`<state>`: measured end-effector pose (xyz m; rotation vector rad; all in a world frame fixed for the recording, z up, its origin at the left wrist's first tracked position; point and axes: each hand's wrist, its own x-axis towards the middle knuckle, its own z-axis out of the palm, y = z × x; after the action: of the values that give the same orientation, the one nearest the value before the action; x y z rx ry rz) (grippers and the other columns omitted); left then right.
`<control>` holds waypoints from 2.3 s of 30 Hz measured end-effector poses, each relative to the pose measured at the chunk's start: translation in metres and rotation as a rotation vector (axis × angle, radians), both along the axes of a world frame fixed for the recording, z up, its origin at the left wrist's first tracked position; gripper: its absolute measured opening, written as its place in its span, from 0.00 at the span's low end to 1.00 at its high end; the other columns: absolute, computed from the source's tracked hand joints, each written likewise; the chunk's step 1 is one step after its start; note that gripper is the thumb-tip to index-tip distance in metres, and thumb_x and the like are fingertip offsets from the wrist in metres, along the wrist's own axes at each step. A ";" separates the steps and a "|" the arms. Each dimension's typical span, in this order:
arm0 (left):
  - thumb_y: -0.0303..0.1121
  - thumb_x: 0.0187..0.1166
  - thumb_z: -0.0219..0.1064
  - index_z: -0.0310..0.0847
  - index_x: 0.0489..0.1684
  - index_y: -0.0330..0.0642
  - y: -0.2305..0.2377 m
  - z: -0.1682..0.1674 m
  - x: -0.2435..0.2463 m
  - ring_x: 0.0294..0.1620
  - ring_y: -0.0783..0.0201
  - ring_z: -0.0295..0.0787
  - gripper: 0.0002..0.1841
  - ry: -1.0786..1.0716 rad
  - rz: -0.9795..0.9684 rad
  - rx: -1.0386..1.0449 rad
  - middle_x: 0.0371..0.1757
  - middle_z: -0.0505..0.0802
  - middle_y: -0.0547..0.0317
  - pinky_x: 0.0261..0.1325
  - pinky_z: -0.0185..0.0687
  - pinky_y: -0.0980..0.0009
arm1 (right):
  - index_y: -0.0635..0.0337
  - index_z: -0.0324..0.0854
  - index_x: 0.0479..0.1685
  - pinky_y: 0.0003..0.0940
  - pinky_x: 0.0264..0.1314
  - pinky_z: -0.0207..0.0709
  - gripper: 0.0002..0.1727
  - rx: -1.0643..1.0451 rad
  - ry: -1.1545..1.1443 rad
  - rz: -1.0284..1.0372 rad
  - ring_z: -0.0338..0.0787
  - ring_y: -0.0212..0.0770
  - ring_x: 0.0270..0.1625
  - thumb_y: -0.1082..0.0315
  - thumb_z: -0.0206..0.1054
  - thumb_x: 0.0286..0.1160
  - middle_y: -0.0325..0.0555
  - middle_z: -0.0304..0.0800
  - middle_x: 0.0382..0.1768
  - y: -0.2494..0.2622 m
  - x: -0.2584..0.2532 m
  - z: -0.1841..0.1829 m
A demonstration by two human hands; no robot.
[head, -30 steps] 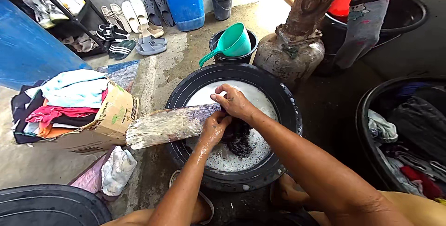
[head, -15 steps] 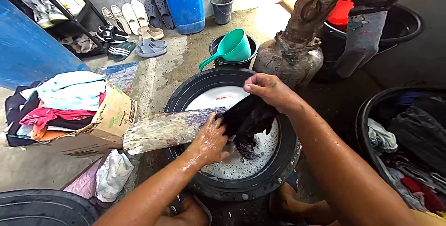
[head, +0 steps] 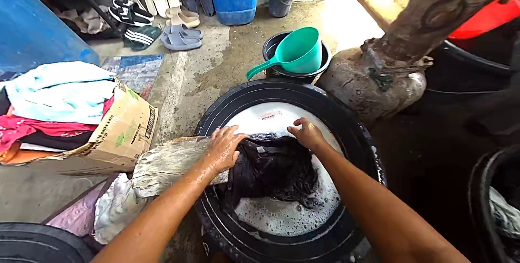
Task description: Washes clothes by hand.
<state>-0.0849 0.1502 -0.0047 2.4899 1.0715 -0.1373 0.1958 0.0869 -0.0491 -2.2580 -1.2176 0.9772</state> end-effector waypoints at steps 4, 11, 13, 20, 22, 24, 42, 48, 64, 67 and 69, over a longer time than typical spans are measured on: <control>0.56 0.79 0.69 0.64 0.88 0.43 0.017 -0.057 -0.030 0.95 0.37 0.44 0.41 0.216 0.268 0.031 0.92 0.60 0.36 0.91 0.32 0.36 | 0.68 0.72 0.79 0.68 0.73 0.73 0.29 -0.115 -0.059 0.100 0.85 0.70 0.70 0.57 0.64 0.89 0.71 0.85 0.66 0.036 0.002 -0.036; 0.68 0.71 0.66 0.68 0.87 0.44 -0.001 -0.071 -0.042 0.88 0.36 0.62 0.47 0.209 0.165 0.176 0.83 0.74 0.35 0.89 0.37 0.32 | 0.70 0.72 0.80 0.72 0.81 0.63 0.34 0.033 -0.292 0.432 0.69 0.74 0.84 0.65 0.75 0.74 0.75 0.73 0.79 0.106 -0.006 -0.085; 0.77 0.68 0.57 0.72 0.84 0.43 -0.015 -0.073 -0.050 0.86 0.33 0.66 0.52 0.169 0.173 0.217 0.81 0.77 0.33 0.88 0.41 0.29 | 0.69 0.72 0.81 0.72 0.83 0.59 0.37 0.018 -0.327 0.569 0.67 0.72 0.86 0.64 0.77 0.72 0.72 0.72 0.80 0.125 -0.010 -0.093; 0.81 0.58 0.63 0.72 0.84 0.44 -0.041 -0.061 -0.045 0.92 0.31 0.53 0.57 0.221 0.177 0.055 0.88 0.68 0.34 0.89 0.35 0.28 | 0.66 0.78 0.73 0.73 0.78 0.64 0.32 -0.203 -0.428 0.678 0.82 0.71 0.73 0.55 0.75 0.74 0.68 0.87 0.65 0.131 -0.009 -0.109; 0.71 0.67 0.66 0.73 0.80 0.40 -0.040 -0.057 -0.041 0.94 0.34 0.47 0.48 0.236 0.135 -0.009 0.90 0.65 0.37 0.90 0.33 0.31 | 0.67 0.79 0.69 0.73 0.72 0.70 0.28 -0.181 -0.424 0.589 0.88 0.71 0.63 0.61 0.76 0.73 0.69 0.91 0.55 0.120 -0.006 -0.107; 0.60 0.74 0.67 0.79 0.71 0.36 -0.040 -0.056 -0.036 0.95 0.38 0.45 0.37 0.207 0.090 -0.066 0.92 0.63 0.40 0.91 0.31 0.34 | 0.67 0.80 0.68 0.75 0.68 0.72 0.26 -0.110 -0.436 0.485 0.89 0.74 0.59 0.62 0.76 0.75 0.71 0.92 0.51 0.106 0.003 -0.098; 0.46 0.79 0.73 0.84 0.62 0.35 -0.033 -0.020 -0.078 0.61 0.37 0.88 0.24 0.015 0.607 0.042 0.54 0.92 0.37 0.65 0.77 0.37 | 0.71 0.74 0.72 0.47 0.49 0.88 0.21 0.070 0.480 -0.020 0.92 0.46 0.42 0.76 0.65 0.82 0.60 0.89 0.47 -0.007 -0.084 -0.025; 0.34 0.77 0.71 0.89 0.51 0.31 -0.034 -0.051 -0.093 0.86 0.32 0.64 0.14 0.084 0.497 0.345 0.77 0.81 0.35 0.86 0.46 0.30 | 0.62 0.75 0.71 0.67 0.54 0.84 0.31 0.029 0.067 0.427 0.94 0.64 0.51 0.50 0.75 0.77 0.63 0.93 0.46 0.015 -0.213 0.003; 0.38 0.84 0.66 0.86 0.57 0.32 -0.030 -0.045 -0.087 0.88 0.39 0.63 0.17 0.195 0.474 0.191 0.78 0.81 0.40 0.90 0.39 0.35 | 0.61 0.71 0.81 0.70 0.56 0.84 0.34 -0.066 -0.099 0.379 0.94 0.65 0.55 0.50 0.70 0.81 0.64 0.93 0.53 0.001 -0.160 -0.031; 0.39 0.84 0.66 0.87 0.57 0.34 -0.028 -0.042 -0.085 0.88 0.40 0.63 0.17 0.220 0.466 0.191 0.78 0.81 0.42 0.90 0.38 0.34 | 0.67 0.66 0.83 0.73 0.66 0.77 0.34 -0.353 -0.225 0.200 0.88 0.73 0.64 0.52 0.64 0.87 0.73 0.86 0.62 -0.024 -0.060 -0.048; 0.39 0.84 0.65 0.86 0.58 0.34 -0.027 -0.042 -0.085 0.88 0.40 0.63 0.17 0.230 0.465 0.180 0.79 0.81 0.42 0.90 0.37 0.34 | 0.71 0.69 0.79 0.71 0.69 0.76 0.34 -0.391 -0.198 0.126 0.86 0.72 0.67 0.51 0.65 0.86 0.75 0.85 0.64 -0.021 -0.050 -0.034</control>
<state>-0.1695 0.1228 -0.0470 2.3391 1.7985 -0.1974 0.1460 0.0661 -0.0826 -2.6596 -1.3629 1.1433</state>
